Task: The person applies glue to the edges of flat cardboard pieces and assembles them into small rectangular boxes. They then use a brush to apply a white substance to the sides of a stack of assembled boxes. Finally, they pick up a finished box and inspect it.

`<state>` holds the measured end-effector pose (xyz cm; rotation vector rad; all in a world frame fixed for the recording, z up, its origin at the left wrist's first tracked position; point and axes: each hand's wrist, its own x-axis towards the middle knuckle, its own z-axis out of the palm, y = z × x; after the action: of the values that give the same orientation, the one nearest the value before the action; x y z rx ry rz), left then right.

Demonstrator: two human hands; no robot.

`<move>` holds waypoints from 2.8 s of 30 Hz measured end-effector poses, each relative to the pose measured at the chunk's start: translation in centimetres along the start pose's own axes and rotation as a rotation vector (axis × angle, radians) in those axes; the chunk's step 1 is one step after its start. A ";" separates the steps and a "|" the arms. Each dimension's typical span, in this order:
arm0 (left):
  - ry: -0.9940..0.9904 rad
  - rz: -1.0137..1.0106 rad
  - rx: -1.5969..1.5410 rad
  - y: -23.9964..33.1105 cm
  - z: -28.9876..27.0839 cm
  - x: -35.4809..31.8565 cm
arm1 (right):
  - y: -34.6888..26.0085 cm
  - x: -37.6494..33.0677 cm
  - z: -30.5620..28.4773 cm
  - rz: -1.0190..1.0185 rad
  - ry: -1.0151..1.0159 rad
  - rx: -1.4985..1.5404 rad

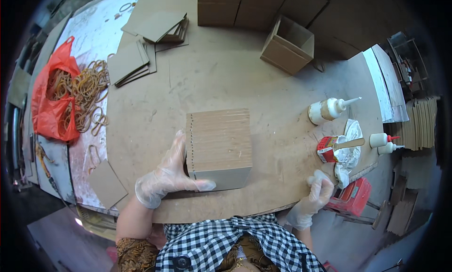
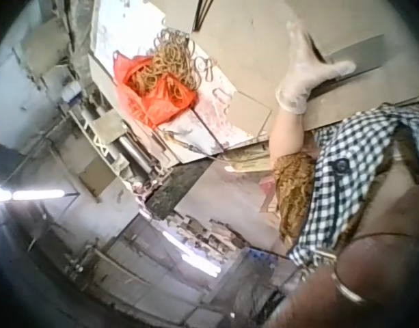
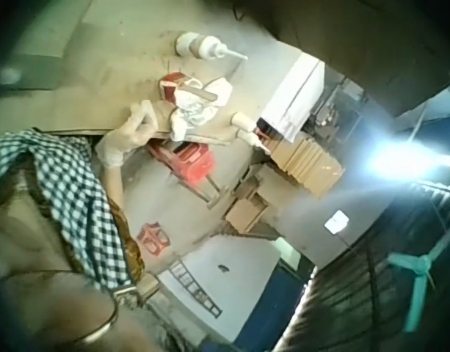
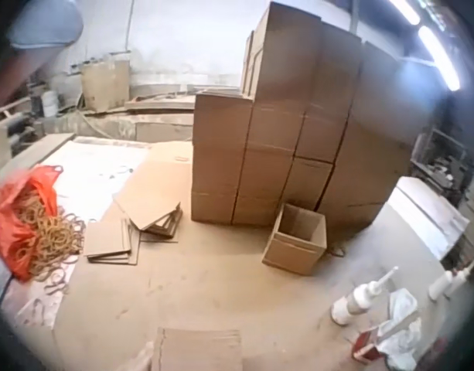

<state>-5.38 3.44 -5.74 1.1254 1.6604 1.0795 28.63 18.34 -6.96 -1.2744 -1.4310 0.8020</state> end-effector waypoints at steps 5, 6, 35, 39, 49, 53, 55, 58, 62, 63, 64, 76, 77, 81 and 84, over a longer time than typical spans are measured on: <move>-0.021 -0.099 -0.103 1.5 -0.1 0.0 | 1.3 2.1 0.0 -0.049 0.163 0.048; -0.016 -0.087 -0.111 1.3 0.0 -0.1 | 1.5 1.7 -0.6 -0.035 0.087 0.007; -0.095 0.030 0.030 1.0 -0.5 0.5 | -14.0 8.2 14.2 -0.935 -0.933 -0.545; -0.090 -0.019 0.007 0.9 -0.4 0.5 | -11.1 5.7 15.7 -0.939 -1.090 -0.649; -0.108 -0.008 0.060 1.3 -0.6 0.8 | -5.1 4.8 6.5 -0.416 -0.412 0.066; -0.086 -0.063 -0.023 1.0 -0.4 0.4 | -1.3 0.3 0.0 -0.063 -0.174 -0.343; -0.075 -0.056 -0.036 1.3 -0.4 0.5 | 1.2 0.2 -1.0 0.051 -0.018 -0.257; -0.067 -0.054 -0.051 1.3 -0.3 0.5 | -0.1 1.6 0.3 0.024 0.081 -0.197; -0.066 -0.033 -0.071 1.0 -0.2 0.6 | -0.9 4.4 1.5 -0.041 -0.122 -0.017; -0.062 -0.030 -0.078 0.9 -0.2 0.5 | -0.8 4.9 1.6 -0.037 -0.176 0.021; -0.063 -0.022 -0.053 0.9 -0.3 0.4 | -0.3 5.2 1.5 -0.005 -0.164 0.024; 0.002 -0.260 -0.362 3.4 0.5 0.0 | 1.8 10.7 2.7 0.152 -0.196 0.230; 0.029 -0.292 -0.463 3.8 0.9 -0.1 | 0.8 10.8 3.7 0.066 -0.162 0.221; 0.097 -0.319 -0.438 4.3 1.4 -0.5 | 1.8 11.0 4.1 0.043 -0.061 0.258; 0.098 -0.324 -0.399 4.5 1.6 -0.1 | 1.2 9.9 4.1 0.078 -0.102 0.215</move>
<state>-2.82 4.67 -1.93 0.5346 1.5438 1.1958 25.77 28.78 -6.72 -1.1438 -1.3402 1.0573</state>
